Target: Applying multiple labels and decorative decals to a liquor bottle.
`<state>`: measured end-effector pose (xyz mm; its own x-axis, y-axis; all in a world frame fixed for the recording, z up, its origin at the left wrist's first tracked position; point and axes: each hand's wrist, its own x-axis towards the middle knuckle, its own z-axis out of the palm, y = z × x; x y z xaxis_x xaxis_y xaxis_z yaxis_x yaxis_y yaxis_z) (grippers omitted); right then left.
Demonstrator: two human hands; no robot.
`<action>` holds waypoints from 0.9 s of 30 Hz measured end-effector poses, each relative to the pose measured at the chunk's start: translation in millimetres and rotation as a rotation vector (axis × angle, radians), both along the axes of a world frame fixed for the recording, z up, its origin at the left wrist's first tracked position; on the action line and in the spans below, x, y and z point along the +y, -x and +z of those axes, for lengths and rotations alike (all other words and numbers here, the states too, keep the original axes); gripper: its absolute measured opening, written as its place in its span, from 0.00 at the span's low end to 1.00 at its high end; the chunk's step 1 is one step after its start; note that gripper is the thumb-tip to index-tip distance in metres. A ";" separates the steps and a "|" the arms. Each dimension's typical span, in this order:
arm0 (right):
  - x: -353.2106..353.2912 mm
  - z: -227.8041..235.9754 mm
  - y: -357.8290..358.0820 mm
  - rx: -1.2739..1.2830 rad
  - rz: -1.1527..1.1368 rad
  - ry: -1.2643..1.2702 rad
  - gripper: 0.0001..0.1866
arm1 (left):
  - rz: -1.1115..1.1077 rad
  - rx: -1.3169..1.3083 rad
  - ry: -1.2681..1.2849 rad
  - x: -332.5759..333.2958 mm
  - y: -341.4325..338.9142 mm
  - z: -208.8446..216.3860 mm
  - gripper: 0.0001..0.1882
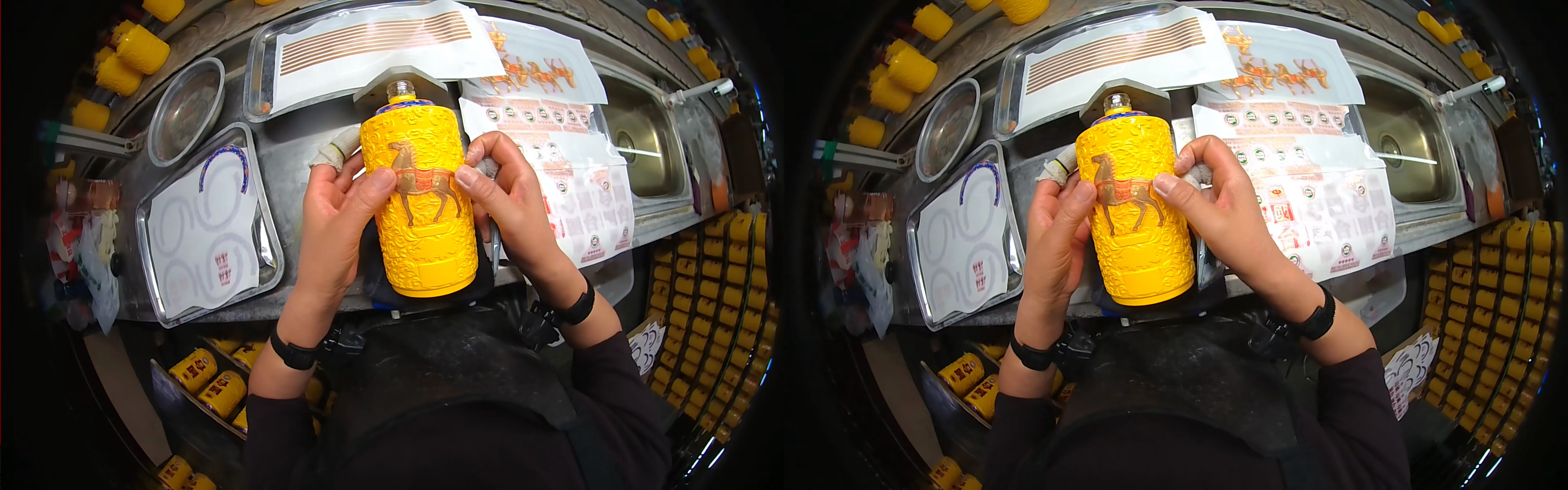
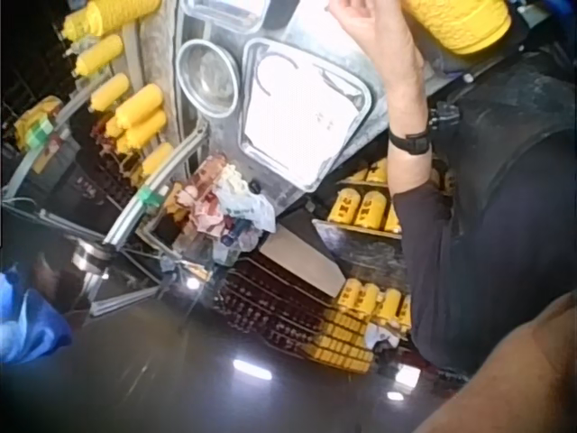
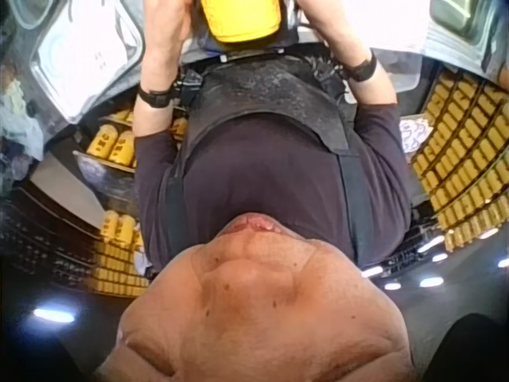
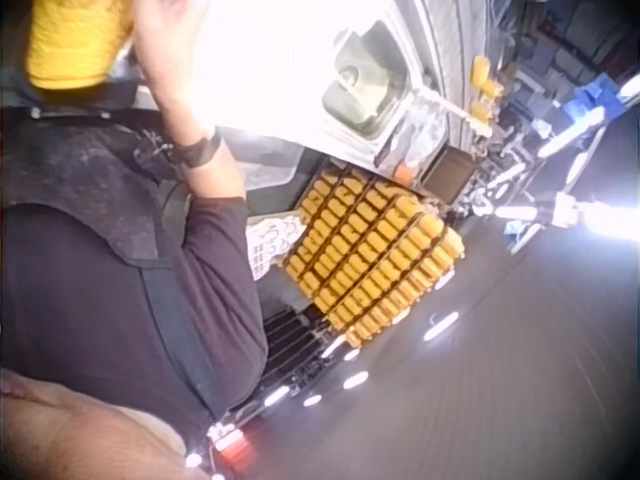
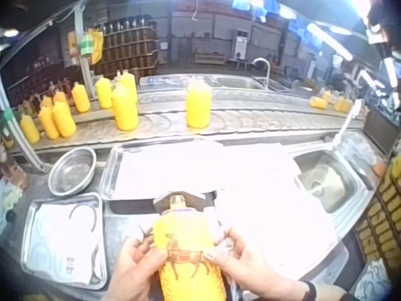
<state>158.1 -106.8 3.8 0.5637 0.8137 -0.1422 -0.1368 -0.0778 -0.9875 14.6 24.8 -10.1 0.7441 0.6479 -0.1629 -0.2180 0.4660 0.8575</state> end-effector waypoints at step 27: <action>0.5 -3.7 -1.6 0.023 0.009 -0.040 0.12 | 0.005 0.010 0.001 -0.7 -1.8 3.1 0.30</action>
<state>159.7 -106.3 0.1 0.5529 0.8242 -0.1225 -0.1587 -0.0401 -0.9865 16.4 24.1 -7.1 0.7390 0.6517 -0.1709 -0.2116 0.4653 0.8595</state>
